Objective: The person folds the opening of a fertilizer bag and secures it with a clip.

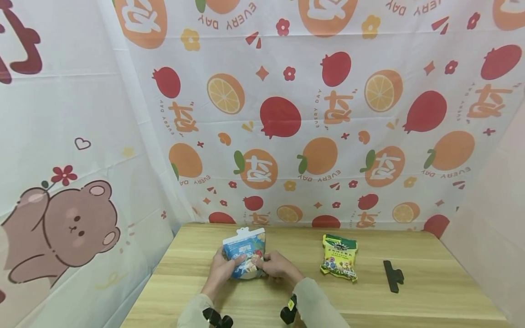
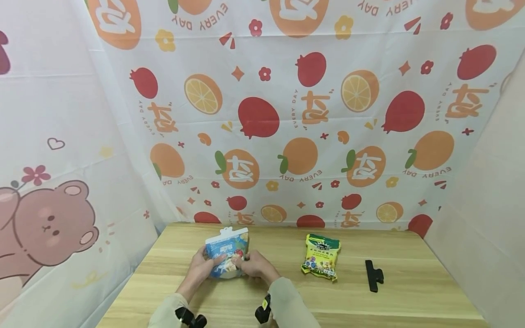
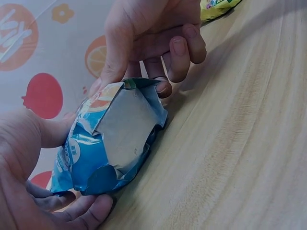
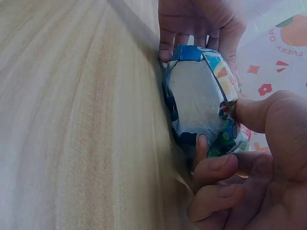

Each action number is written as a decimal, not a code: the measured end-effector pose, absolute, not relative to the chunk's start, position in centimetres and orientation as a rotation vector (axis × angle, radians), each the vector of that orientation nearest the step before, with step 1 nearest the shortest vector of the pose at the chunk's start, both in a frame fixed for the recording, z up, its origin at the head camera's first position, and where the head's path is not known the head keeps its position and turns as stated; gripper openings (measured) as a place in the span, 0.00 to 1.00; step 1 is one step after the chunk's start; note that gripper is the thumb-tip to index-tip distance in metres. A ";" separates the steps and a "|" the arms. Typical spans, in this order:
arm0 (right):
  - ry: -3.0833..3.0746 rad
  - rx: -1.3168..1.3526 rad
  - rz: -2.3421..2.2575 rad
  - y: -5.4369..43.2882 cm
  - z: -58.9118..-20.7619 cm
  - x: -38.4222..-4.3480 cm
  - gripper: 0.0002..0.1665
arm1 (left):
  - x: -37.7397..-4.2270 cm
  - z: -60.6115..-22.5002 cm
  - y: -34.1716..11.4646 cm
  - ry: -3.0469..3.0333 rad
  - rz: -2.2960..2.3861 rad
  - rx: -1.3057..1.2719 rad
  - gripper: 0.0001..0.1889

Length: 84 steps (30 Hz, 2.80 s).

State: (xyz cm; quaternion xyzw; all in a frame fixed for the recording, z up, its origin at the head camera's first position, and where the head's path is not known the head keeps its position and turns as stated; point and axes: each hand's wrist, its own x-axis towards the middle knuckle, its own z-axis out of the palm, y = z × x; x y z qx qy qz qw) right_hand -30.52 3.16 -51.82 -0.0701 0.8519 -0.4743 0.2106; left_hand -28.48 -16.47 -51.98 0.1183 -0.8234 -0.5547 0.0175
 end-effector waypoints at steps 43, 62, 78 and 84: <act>2.436 -0.107 -1.254 2.8 -51.7 -30.3 0.33 | -28.6 -51.8 -16.8 -2.599 -1.753 0.417 0.47; 2.418 -0.114 -1.303 2.7 -51.8 -30.4 0.33 | -29.0 -51.5 -16.7 -2.655 -1.688 0.489 0.44; 2.403 -0.086 -1.341 2.6 -51.6 -30.4 0.33 | -29.1 -51.0 -16.9 -2.668 -1.748 0.511 0.42; 2.406 -0.109 -1.346 2.6 -51.8 -30.4 0.36 | -29.2 -50.8 -16.8 -2.710 -1.696 0.497 0.41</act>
